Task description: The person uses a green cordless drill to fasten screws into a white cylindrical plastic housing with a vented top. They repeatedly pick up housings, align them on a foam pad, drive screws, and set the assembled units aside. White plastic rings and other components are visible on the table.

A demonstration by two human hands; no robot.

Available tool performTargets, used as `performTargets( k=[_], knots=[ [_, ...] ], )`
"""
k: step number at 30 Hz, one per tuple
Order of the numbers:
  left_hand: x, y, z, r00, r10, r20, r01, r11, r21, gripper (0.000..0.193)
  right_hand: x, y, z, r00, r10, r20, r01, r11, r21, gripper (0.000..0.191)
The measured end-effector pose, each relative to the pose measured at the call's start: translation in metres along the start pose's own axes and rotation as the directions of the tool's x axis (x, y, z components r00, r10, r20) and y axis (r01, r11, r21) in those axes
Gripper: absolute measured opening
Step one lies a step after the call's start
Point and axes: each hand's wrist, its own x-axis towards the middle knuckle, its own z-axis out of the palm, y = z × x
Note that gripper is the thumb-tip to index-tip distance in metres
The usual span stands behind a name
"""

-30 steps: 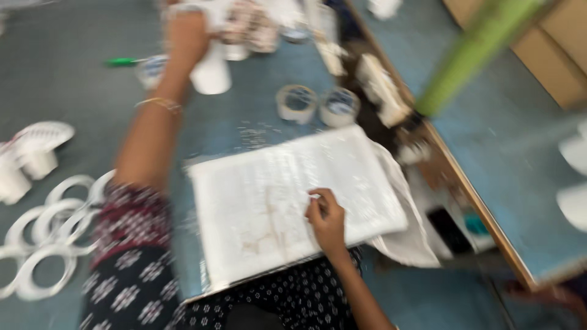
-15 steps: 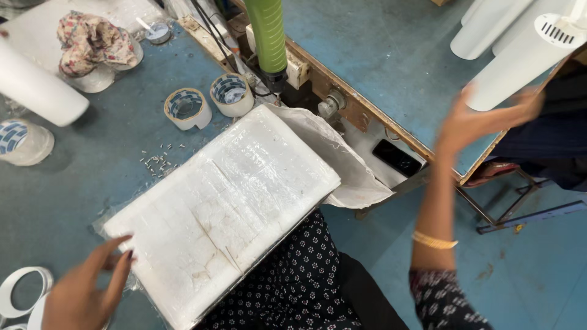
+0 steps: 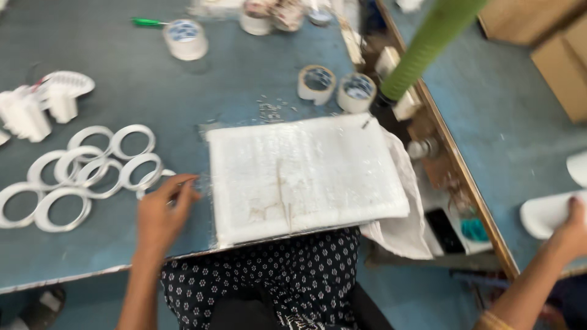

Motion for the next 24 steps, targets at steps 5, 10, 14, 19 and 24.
performTargets(
  k=[5,10,14,19,24],
  knots=[
    [-0.017,0.034,0.065,0.99,0.085,0.116,-0.056,0.97,-0.235,0.038,-0.145,-0.018,0.039,0.951,-0.176,0.254,-0.007,0.811,0.585,0.082],
    [-0.054,0.07,0.11,0.861,0.493,0.124,-0.429,0.836,-0.343,0.093,-0.301,-0.089,0.158,0.862,-0.011,0.507,-0.175,0.932,0.318,0.075],
    [-0.057,0.051,0.098,0.865,0.497,-0.061,-0.5,0.849,-0.17,0.108,-0.4,-0.161,0.227,0.735,-0.114,0.668,-0.201,0.905,0.376,0.072],
    [-0.052,0.005,0.074,0.945,0.327,0.013,-0.3,0.882,-0.362,0.111,-0.44,-0.2,0.244,0.643,-0.194,0.741,-0.154,0.915,0.373,0.115],
    [-0.054,-0.014,0.07,0.936,0.347,0.061,-0.279,0.837,-0.471,0.113,-0.399,-0.232,0.239,0.6,-0.551,0.58,0.087,0.766,0.636,0.089]
  ],
)
